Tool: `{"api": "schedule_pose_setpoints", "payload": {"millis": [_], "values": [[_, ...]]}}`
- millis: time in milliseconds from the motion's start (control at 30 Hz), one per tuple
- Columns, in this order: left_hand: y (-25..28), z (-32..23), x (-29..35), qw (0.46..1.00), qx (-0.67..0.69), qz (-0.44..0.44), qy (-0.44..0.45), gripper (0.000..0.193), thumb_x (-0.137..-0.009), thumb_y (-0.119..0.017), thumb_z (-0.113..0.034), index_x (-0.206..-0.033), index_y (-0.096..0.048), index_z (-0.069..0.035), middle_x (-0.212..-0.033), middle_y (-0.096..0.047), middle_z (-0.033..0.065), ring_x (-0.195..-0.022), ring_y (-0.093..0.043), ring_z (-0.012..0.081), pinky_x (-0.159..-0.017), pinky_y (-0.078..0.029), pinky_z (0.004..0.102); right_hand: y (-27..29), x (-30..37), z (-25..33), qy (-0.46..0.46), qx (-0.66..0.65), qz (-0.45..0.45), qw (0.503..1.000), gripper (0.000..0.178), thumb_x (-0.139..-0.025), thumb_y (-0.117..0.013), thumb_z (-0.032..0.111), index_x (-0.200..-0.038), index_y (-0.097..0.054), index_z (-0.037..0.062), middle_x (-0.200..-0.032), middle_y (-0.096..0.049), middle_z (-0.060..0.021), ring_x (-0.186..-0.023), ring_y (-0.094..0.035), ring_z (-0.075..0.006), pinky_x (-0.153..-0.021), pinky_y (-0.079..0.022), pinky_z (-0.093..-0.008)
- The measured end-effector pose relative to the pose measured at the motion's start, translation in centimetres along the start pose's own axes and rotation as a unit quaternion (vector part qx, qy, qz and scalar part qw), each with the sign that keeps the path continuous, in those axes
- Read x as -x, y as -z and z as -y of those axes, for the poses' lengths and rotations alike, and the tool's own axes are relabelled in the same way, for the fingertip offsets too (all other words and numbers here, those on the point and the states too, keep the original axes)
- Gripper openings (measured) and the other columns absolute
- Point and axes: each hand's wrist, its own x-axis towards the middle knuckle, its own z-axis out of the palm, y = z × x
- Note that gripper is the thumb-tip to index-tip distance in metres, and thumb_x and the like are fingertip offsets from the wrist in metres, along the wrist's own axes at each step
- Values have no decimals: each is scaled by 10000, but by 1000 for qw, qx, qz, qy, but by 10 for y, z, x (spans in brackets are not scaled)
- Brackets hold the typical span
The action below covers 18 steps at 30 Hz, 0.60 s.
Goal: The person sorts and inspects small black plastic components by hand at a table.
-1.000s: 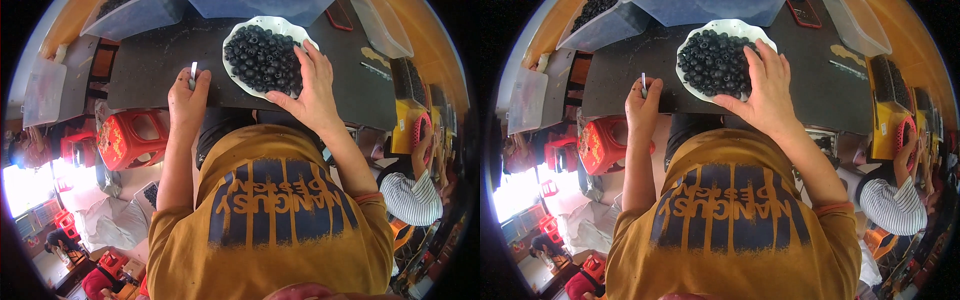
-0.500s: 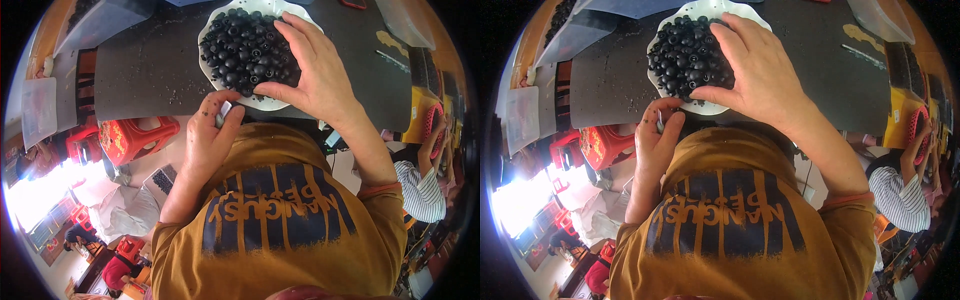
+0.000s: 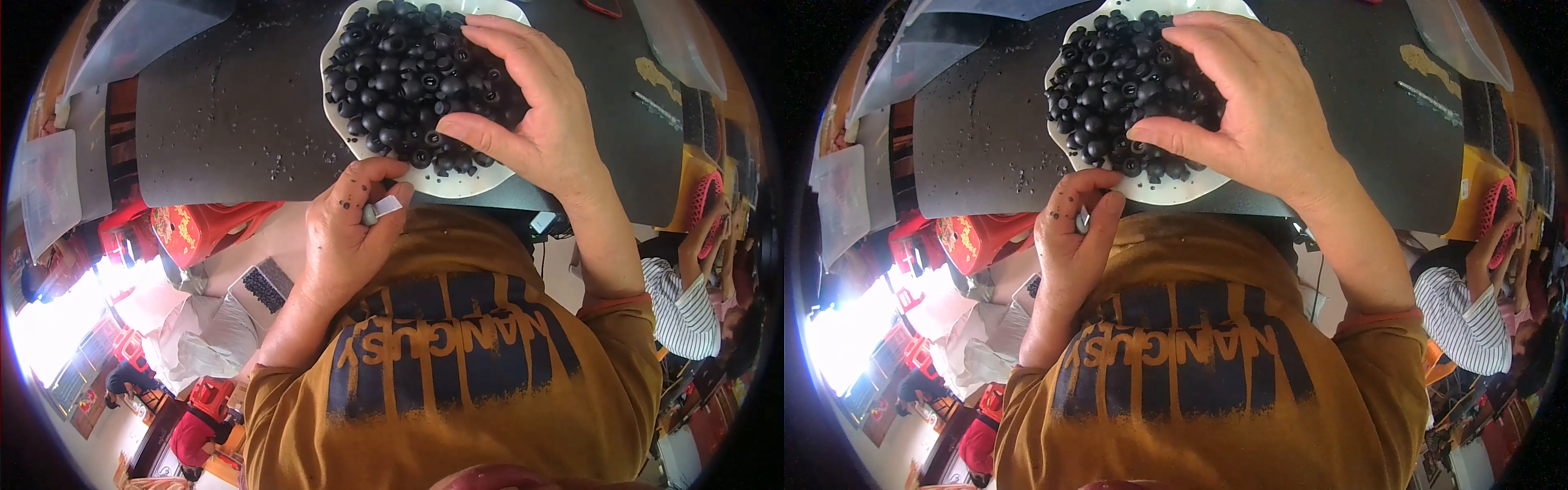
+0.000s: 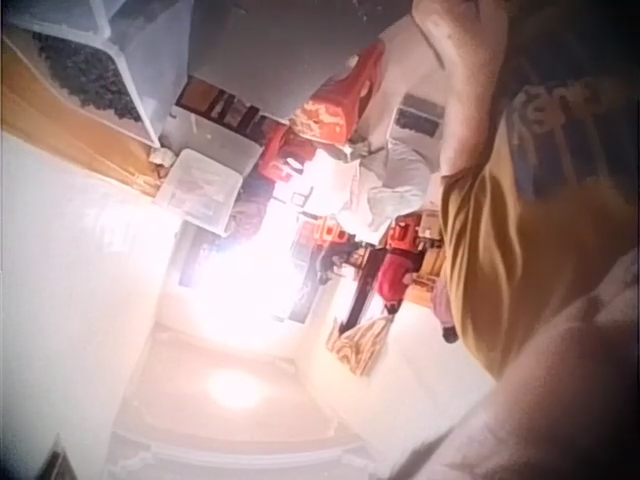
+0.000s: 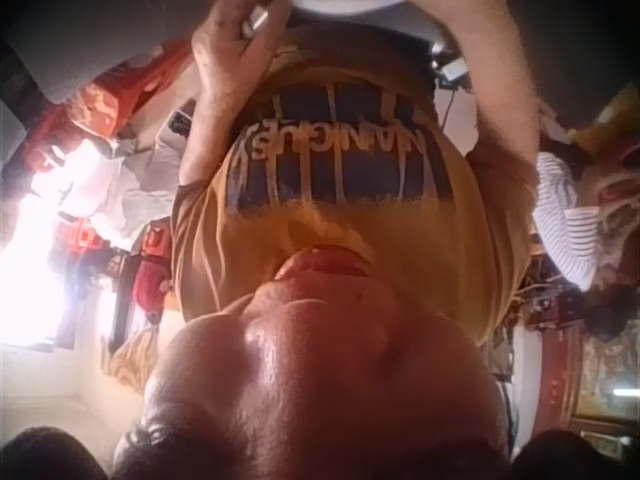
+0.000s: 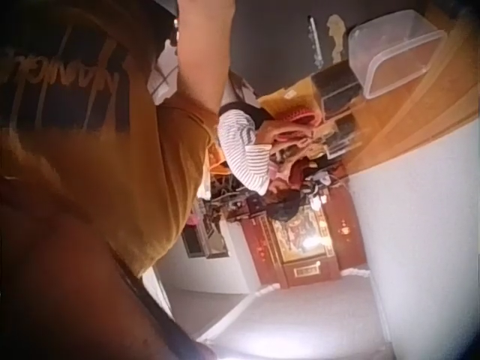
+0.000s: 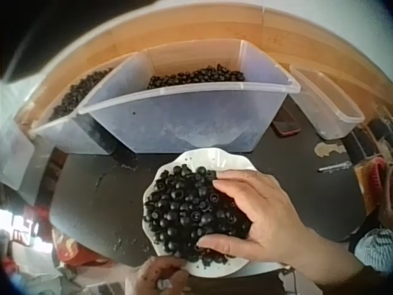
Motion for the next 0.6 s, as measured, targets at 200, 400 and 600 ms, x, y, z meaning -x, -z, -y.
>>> {"api": "schedule_pose_setpoints", "payload": {"millis": [200,400,600], "values": [[3,2,1,1000,-1,6,-19,239,-757,-609,-53,-986,-542,-47,-722,-584,64,-630,-569,116,-597,-449,231,-6,6,-14,11,-4,-39,999,591,-644,-717,427,-1042,-543,27,-1056,-564,-117,-978,-532,-283,-845,-391,-365],[8,1,0,999,-1,31,-23,257,-759,-607,-54,-1006,-534,-48,-699,-578,58,-620,-564,115,-592,-444,229,-2,4,-11,0,-12,-52,999,512,-696,-684,394,-1021,-550,21,-1038,-575,-122,-964,-538,-284,-833,-395,-361],[12,-4,-5,998,15,53,-18,255,-766,-596,-50,-1012,-529,-39,-674,-564,47,-599,-540,105,-579,-434,224,2,0,-11,-13,-17,-39,999,447,-746,-639,361,-1018,-547,19,-1037,-575,-119,-963,-537,-285,-827,-389,-362]]}}
